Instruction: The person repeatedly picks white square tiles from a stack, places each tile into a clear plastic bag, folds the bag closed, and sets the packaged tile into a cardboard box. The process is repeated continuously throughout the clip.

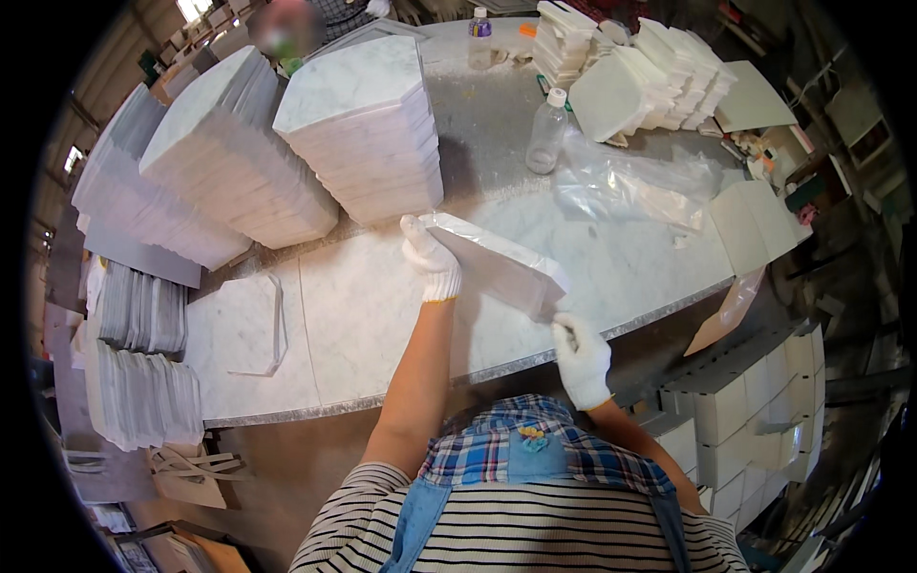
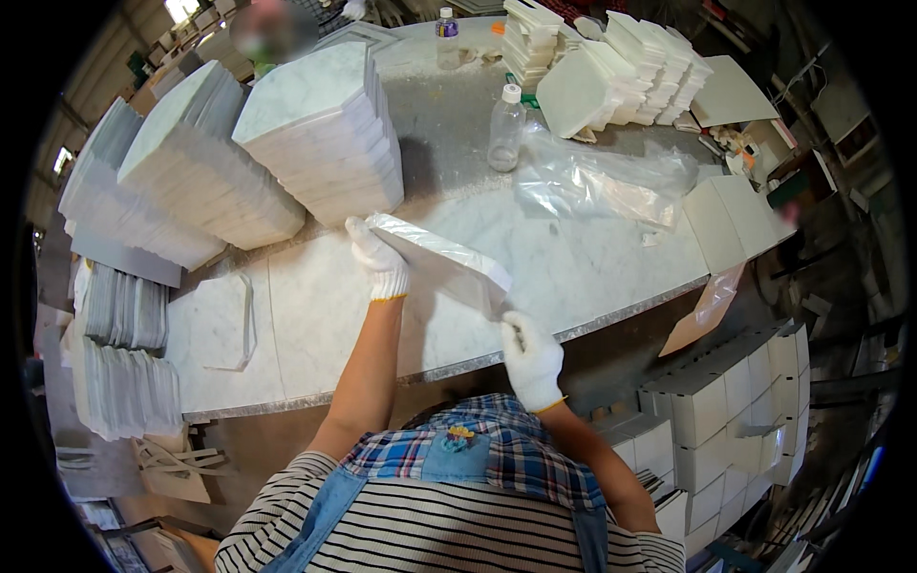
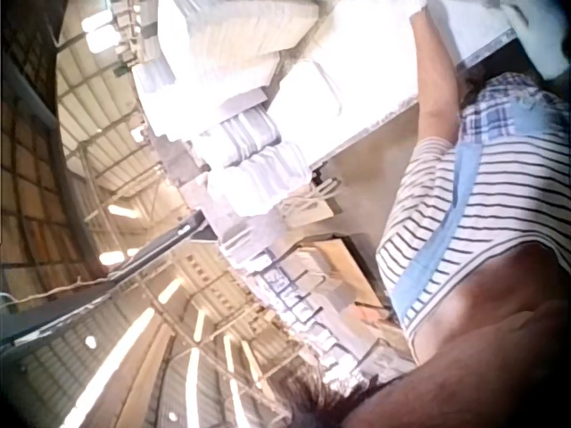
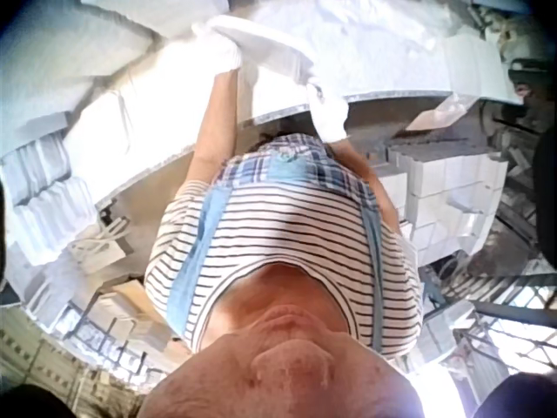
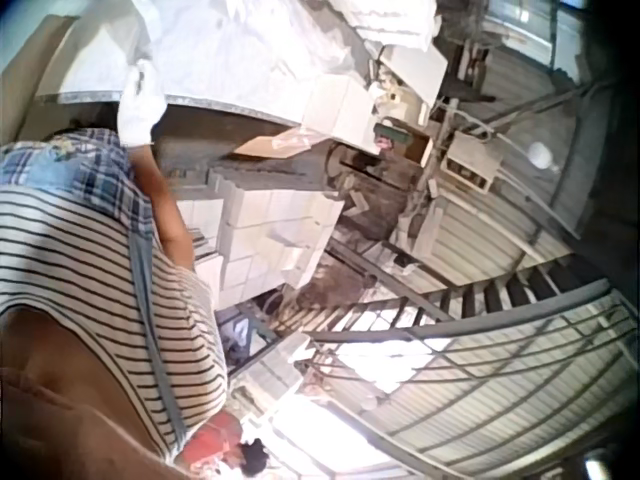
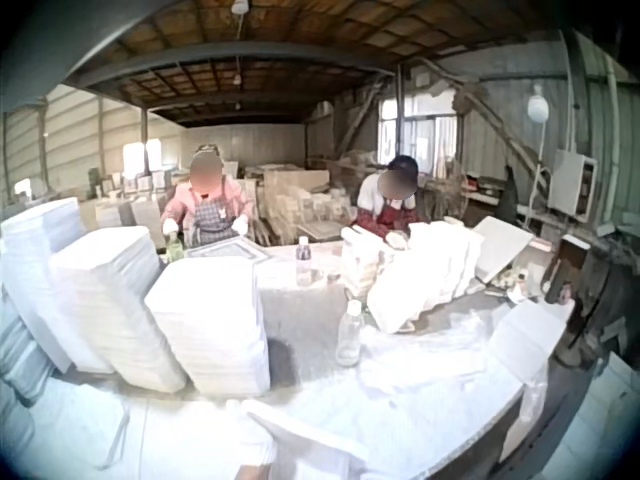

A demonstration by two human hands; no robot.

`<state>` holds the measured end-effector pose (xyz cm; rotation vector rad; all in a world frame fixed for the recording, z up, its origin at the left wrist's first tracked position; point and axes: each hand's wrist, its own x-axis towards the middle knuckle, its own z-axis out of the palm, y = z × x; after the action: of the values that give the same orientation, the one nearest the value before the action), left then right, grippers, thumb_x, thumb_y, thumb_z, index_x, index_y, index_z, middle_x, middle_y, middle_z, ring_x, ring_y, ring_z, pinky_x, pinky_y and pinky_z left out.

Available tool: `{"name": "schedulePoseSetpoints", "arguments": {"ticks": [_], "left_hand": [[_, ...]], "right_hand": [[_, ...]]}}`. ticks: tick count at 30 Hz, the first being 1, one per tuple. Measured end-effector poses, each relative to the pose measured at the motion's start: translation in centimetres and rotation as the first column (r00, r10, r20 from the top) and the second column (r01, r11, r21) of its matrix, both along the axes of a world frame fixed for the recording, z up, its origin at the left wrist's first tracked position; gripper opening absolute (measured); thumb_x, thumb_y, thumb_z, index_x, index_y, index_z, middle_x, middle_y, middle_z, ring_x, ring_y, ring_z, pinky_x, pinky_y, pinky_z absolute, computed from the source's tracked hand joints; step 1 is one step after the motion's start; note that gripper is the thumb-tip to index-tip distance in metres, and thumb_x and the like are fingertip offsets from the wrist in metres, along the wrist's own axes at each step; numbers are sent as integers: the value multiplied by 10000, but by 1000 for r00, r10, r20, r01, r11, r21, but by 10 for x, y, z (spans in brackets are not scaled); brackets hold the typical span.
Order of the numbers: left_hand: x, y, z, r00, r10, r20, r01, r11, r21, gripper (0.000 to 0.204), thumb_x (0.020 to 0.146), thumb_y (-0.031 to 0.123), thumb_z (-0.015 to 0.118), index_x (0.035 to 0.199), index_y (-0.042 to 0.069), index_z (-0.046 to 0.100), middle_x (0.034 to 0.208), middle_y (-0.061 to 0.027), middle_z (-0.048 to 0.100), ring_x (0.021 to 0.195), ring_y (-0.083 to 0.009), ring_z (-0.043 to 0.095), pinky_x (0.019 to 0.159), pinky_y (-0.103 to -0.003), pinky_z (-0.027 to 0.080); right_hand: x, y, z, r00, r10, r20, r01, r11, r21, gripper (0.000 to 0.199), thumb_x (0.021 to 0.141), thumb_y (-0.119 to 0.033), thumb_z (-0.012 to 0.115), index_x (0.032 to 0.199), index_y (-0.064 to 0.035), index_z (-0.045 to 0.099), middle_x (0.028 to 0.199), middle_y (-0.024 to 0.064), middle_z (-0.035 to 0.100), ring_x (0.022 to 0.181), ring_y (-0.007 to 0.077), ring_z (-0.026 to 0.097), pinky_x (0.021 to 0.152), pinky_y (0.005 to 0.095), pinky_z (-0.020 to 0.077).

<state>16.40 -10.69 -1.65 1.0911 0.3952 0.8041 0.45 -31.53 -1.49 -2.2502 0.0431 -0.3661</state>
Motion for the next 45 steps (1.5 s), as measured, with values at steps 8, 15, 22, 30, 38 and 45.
{"name": "schedulePoseSetpoints", "arguments": {"ticks": [8, 15, 22, 30, 38, 45], "left_hand": [[1, 4, -1, 1000, -24, -1, 24, 999, 43, 652, 1050, 550, 374, 703, 44, 592, 686, 5, 568, 671, -113, 506, 625, -288, 420], [1, -1, 2, 996, 37, -82, -29, 994, 102, 682, 1044, 537, 381, 733, -9, 647, 697, -36, 621, 675, -162, 551, 661, -338, 455], [-2, 7, -1, 997, -37, -68, 42, 995, 86, 662, 1049, 517, 379, 775, -17, 660, 724, -47, 635, 704, -174, 565, 691, -331, 463], [-3, 4, 0, 989, -150, -1, 150, 988, 49, 654, 1052, 512, 374, 749, -1, 643, 701, -36, 618, 677, -143, 542, 661, -314, 450], [0, 7, -9, 996, -71, -51, 76, 993, 89, 677, 1047, 538, 375, 748, 0, 658, 703, -45, 641, 689, -151, 570, 673, -322, 465], [1, 7, -15, 995, -83, -55, 87, 994, 65, 688, 1037, 545, 389, 797, -27, 686, 730, -78, 673, 716, -179, 608, 706, -339, 490]], "right_hand": [[0, 36, 1, 1000, 16, -21, -14, 994, 106, 349, 853, -176, 753, 1181, -79, 683, 965, 82, 708, 759, 211, 678, 708, 332, 545], [20, 57, -4, 987, -93, -135, 131, 940, 315, 307, 851, -189, 778, 1115, -50, 707, 876, 38, 643, 733, 128, 571, 713, 277, 494], [-3, 50, 22, 991, -131, 13, 109, 876, 470, 154, 903, -118, 734, 1024, -25, 711, 935, 27, 654, 777, 78, 560, 707, 251, 487], [67, -9, 89, 946, 325, -12, -305, 875, -376, 262, 903, -173, 696, 1109, -15, 669, 969, 108, 683, 874, 191, 620, 790, 321, 492], [107, 31, 119, 923, 335, -187, -217, 858, 466, 170, 912, -187, 701, 938, -20, 684, 788, -20, 636, 720, 74, 544, 646, 261, 449], [104, 30, 129, 952, 242, -187, -130, 872, 471, 127, 941, -153, 669, 1002, -43, 655, 775, -22, 600, 685, 54, 526, 623, 213, 411]]}}
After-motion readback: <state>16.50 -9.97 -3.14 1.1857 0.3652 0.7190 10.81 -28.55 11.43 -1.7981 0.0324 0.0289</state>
